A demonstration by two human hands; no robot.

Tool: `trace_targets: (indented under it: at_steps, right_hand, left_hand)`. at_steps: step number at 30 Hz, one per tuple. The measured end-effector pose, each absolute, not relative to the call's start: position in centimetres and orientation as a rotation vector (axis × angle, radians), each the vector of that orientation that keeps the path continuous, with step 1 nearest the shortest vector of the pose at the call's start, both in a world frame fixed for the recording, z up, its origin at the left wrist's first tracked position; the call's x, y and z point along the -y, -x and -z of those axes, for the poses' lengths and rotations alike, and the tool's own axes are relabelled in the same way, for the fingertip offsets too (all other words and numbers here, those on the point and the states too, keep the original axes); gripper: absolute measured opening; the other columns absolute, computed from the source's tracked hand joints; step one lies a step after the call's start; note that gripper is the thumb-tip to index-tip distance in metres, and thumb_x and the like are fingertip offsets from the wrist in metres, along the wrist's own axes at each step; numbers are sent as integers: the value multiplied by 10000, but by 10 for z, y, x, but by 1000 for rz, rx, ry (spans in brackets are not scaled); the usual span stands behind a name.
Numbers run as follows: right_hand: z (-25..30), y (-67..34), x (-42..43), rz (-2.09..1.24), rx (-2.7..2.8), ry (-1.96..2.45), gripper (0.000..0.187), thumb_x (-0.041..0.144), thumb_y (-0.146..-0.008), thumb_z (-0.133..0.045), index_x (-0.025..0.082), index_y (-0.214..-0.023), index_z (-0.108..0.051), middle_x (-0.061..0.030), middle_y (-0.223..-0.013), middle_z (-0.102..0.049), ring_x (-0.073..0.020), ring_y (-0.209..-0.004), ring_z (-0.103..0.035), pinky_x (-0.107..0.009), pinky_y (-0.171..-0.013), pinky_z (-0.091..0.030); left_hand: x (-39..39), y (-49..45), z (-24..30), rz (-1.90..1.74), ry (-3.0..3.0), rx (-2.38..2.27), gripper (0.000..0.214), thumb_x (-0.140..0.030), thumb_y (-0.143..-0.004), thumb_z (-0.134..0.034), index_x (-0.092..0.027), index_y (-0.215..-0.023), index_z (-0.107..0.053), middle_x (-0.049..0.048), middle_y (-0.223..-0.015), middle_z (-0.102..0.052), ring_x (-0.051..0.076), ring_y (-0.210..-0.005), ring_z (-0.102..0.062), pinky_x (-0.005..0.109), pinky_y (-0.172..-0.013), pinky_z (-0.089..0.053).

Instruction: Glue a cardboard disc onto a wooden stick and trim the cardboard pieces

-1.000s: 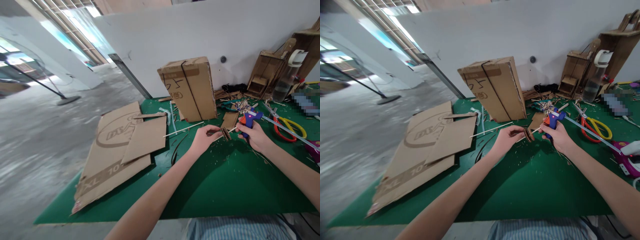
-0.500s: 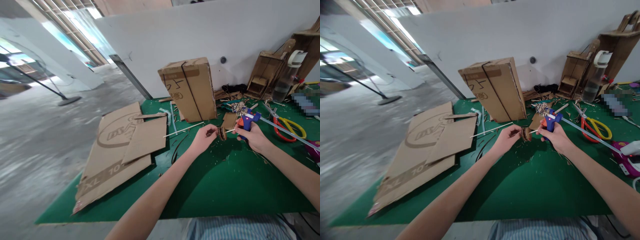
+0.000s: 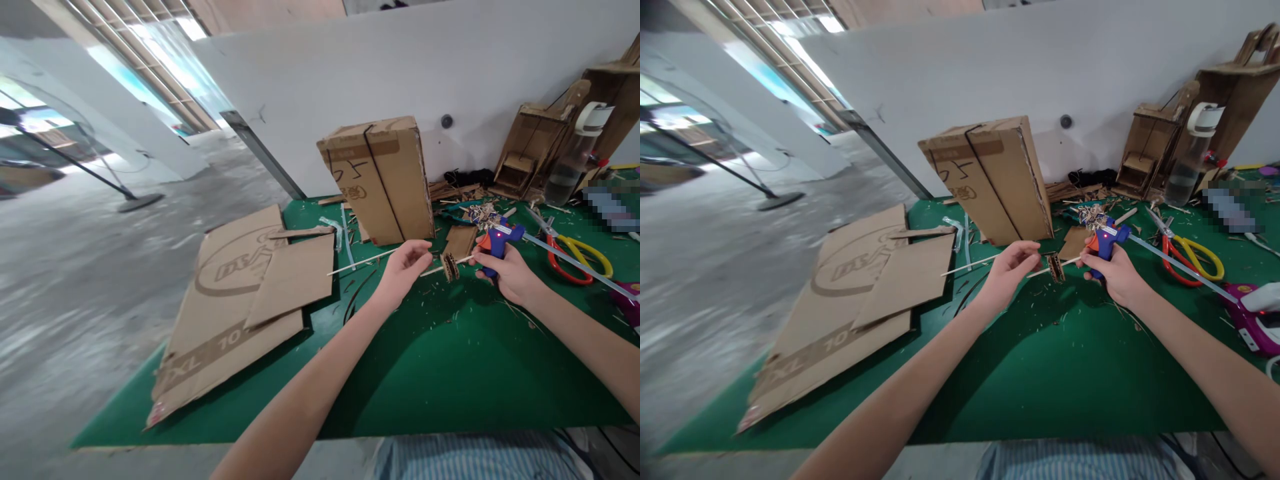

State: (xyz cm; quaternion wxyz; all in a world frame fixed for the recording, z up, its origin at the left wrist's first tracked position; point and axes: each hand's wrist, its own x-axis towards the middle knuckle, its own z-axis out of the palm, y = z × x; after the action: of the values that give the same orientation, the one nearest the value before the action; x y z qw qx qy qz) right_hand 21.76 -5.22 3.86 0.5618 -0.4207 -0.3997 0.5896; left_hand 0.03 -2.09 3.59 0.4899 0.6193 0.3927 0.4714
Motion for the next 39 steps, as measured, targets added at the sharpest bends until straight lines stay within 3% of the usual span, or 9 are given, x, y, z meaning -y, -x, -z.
trace_targets:
  at_steps: [3, 9, 19, 24, 32, 36, 39]
  right_hand:
    - [-39, -217, 53, -1402, 925, 987, 384, 306, -644, -805, 230, -937, -569, 8, -863, -591, -152, -776, -602, -252, -533, -451]
    - [-38, -217, 53, -1445, 932, 994, 395, 306, -648, -807, 228, -969, -590, 4, -853, -590, -160, -784, -607, -253, -523, -452]
    - [-36, -218, 51, -1438, 907, 1044, 394, 315, -650, -807, 234, -962, -581, -1, -849, -609, -168, -800, -622, -274, -580, -514]
    - [-36, -220, 49, -1413, 838, 1041, 391, 306, -638, -819, 235, -943, -586, 5, -852, -613, -160, -797, -632, -258, -577, -529]
    - [-39, -225, 45, -1337, 779, 1055, 416, 279, -596, -837, 237, -929, -592, 16, -837, -613, -142, -753, -621, -235, -532, -525]
    - [-36, -233, 39, -1260, 751, 1069, 435, 281, -578, -839, 247, -937, -595, 21, -824, -616, -152, -751, -630, -229, -501, -513]
    - [-33, -236, 36, -1240, 732, 1065, 459, 289, -561, -848, 244, -942, -595, 26, -811, -623, -144, -742, -632, -205, -477, -494]
  left_hand:
    - [23, 0, -38, -1091, -1620, -939, 261, -305, -782, -682, -200, -1020, -664, 21, -846, -641, 135, -766, -584, 270, -725, -461]
    - [24, 1, -39, -1068, -1784, -925, 159, -291, -788, -681, -185, -905, -705, 63, -936, -661, 147, -784, -603, 281, -704, -470]
    - [27, -2, -43, -1129, -1788, -1024, 139, -311, -790, -662, -174, -769, -652, 33, -793, -657, 153, -736, -593, 288, -694, -464]
    - [24, -2, -42, -1191, -1506, -1002, 189, -354, -827, -615, -177, -771, -578, -5, -692, -583, 124, -669, -567, 268, -680, -461]
    - [-1, 16, -39, -1558, -827, -1010, 257, -354, -777, -667, -215, -780, -451, -46, -711, -509, 68, -562, -516, 218, -571, -436]
    - [-7, 25, -41, -1650, -839, -1122, 243, -396, -841, -585, -220, -781, -429, -38, -703, -527, 71, -513, -494, 222, -528, -412]
    - [-4, 26, -41, -1458, -1303, -1370, 368, -474, -912, -440, -199, -668, -454, -2, -629, -517, 115, -525, -510, 258, -521, -407]
